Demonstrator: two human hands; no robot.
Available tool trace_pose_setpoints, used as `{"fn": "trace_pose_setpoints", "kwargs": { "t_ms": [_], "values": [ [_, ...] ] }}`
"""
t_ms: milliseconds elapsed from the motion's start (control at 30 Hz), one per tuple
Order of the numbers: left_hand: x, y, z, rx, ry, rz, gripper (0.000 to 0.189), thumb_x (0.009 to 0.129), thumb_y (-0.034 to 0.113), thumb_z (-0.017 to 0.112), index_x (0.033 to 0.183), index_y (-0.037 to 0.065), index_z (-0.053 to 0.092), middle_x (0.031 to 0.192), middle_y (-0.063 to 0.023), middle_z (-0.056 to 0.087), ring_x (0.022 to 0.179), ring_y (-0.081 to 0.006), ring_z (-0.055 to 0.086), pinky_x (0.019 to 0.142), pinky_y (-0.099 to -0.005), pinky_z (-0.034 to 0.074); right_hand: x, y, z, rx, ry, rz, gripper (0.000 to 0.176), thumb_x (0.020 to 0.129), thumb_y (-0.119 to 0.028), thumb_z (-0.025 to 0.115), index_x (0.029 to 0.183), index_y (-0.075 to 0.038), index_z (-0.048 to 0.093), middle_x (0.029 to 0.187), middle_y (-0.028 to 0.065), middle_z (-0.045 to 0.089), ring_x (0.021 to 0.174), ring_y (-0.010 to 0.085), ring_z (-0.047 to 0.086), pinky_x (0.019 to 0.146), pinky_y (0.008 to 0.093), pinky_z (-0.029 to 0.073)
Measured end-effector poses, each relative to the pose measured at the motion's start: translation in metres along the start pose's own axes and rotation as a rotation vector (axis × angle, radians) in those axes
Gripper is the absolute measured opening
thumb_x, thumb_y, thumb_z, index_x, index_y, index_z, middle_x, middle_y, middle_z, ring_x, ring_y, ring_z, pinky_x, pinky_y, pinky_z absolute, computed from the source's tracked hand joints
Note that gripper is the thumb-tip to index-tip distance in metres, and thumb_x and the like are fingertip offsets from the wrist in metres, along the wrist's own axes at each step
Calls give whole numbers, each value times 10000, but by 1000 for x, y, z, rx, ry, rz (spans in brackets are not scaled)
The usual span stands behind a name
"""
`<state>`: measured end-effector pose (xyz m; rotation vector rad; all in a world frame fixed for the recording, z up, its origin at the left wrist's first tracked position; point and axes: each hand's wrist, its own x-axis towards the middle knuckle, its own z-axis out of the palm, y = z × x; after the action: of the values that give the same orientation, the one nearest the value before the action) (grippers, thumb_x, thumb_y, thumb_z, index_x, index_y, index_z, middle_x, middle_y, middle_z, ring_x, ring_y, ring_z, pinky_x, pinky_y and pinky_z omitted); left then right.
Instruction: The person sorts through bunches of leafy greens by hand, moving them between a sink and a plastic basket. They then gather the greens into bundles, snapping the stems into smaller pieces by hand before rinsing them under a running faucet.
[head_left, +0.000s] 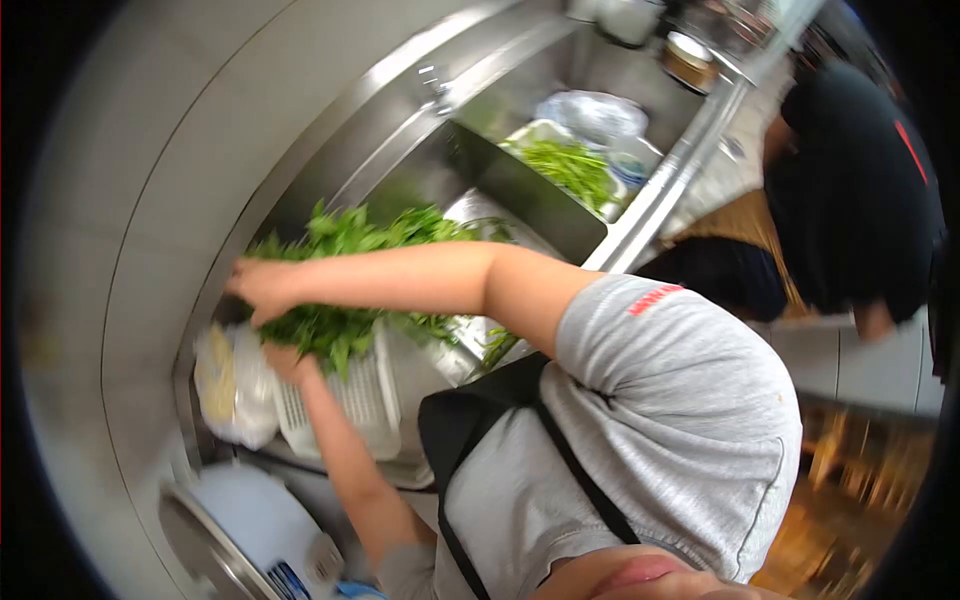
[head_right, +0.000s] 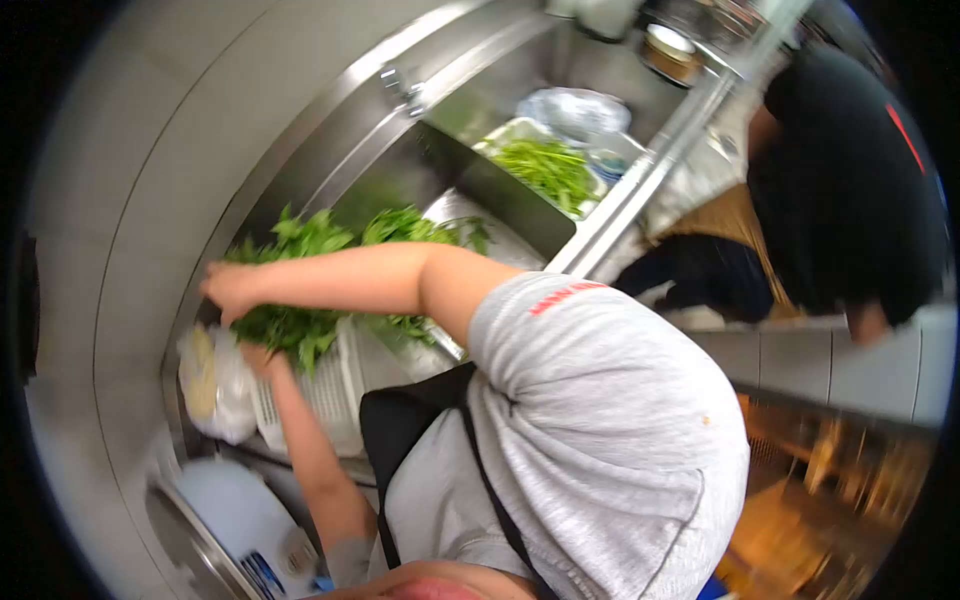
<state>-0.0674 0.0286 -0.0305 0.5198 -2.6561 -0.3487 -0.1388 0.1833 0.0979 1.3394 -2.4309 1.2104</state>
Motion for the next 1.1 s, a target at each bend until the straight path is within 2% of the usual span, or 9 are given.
{"fn": "trace_pose_setpoints", "kwargs": {
  "t_ms": [100,300,433,467,500,600,700,933,1100],
  "values": [
    [-8,25,-28,-192,-75,-219,577,664,458,619,1085,72,535,1096,-164,548,934,-351,543,765,-423,431,-28,9,-48,48,-17,137,615,641,-271,693,1161,-33,467,1145,205,421,1040,353,454,883,375,392],
    [28,-22,7,-38,-269,-122,544,671,440,651,1048,57,564,1057,-153,568,917,-286,552,735,-408,444,-120,54,-118,80,49,306,540,703,-366,647,1137,-79,504,1131,169,428,1022,319,483,837,381,411],
    [87,-107,42,662,-687,242,523,677,428,672,1023,47,584,1030,-146,581,906,-242,558,715,-398,452,-211,95,-150,46,118,511,536,707,-384,640,1128,-78,512,1105,144,466,1017,299,494,847,364,402],
    [74,-84,4,103,-849,-243,495,650,307,729,1015,7,581,896,-99,598,774,-235,570,608,-364,474,-233,106,-156,36,132,569,535,705,-393,639,1122,-80,519,1091,138,486,1019,301,493,853,363,399],
    [63,-78,-11,-337,-869,-388,362,656,185,737,912,-34,606,821,-59,573,701,-196,525,551,-312,461,-257,111,-164,34,164,636,516,706,-384,643,1098,-66,536,1071,143,507,1012,295,499,852,353,401],
    [45,-69,-19,-501,-509,-473,558,764,142,630,1243,-2,384,908,-109,574,719,-217,525,607,-323,488,-320,133,-179,65,330,724,504,683,-374,665,1055,-49,564,1024,148,559,967,286,532,825,343,422],
    [46,-52,-32,38,-729,-389,723,791,193,603,1353,45,173,1119,-161,503,948,-254,527,763,-364,484,-365,142,-190,64,408,814,503,671,-364,677,1046,-45,574,999,153,587,937,283,557,801,347,437],
    [37,-42,-75,-339,-710,-447,809,761,328,645,1361,91,159,1278,-170,378,1137,-314,423,919,-411,400,-413,141,-204,-17,346,978,484,720,-357,637,1072,-36,551,1035,151,556,973,274,531,842,339,414],
    [13,11,-116,-234,-591,-455,895,716,491,631,1365,82,170,1338,-136,321,1145,-307,419,873,-399,399,-423,149,-212,-43,327,988,464,731,-362,628,1048,-30,565,1038,149,550,969,276,531,836,342,418]
  ]
}}
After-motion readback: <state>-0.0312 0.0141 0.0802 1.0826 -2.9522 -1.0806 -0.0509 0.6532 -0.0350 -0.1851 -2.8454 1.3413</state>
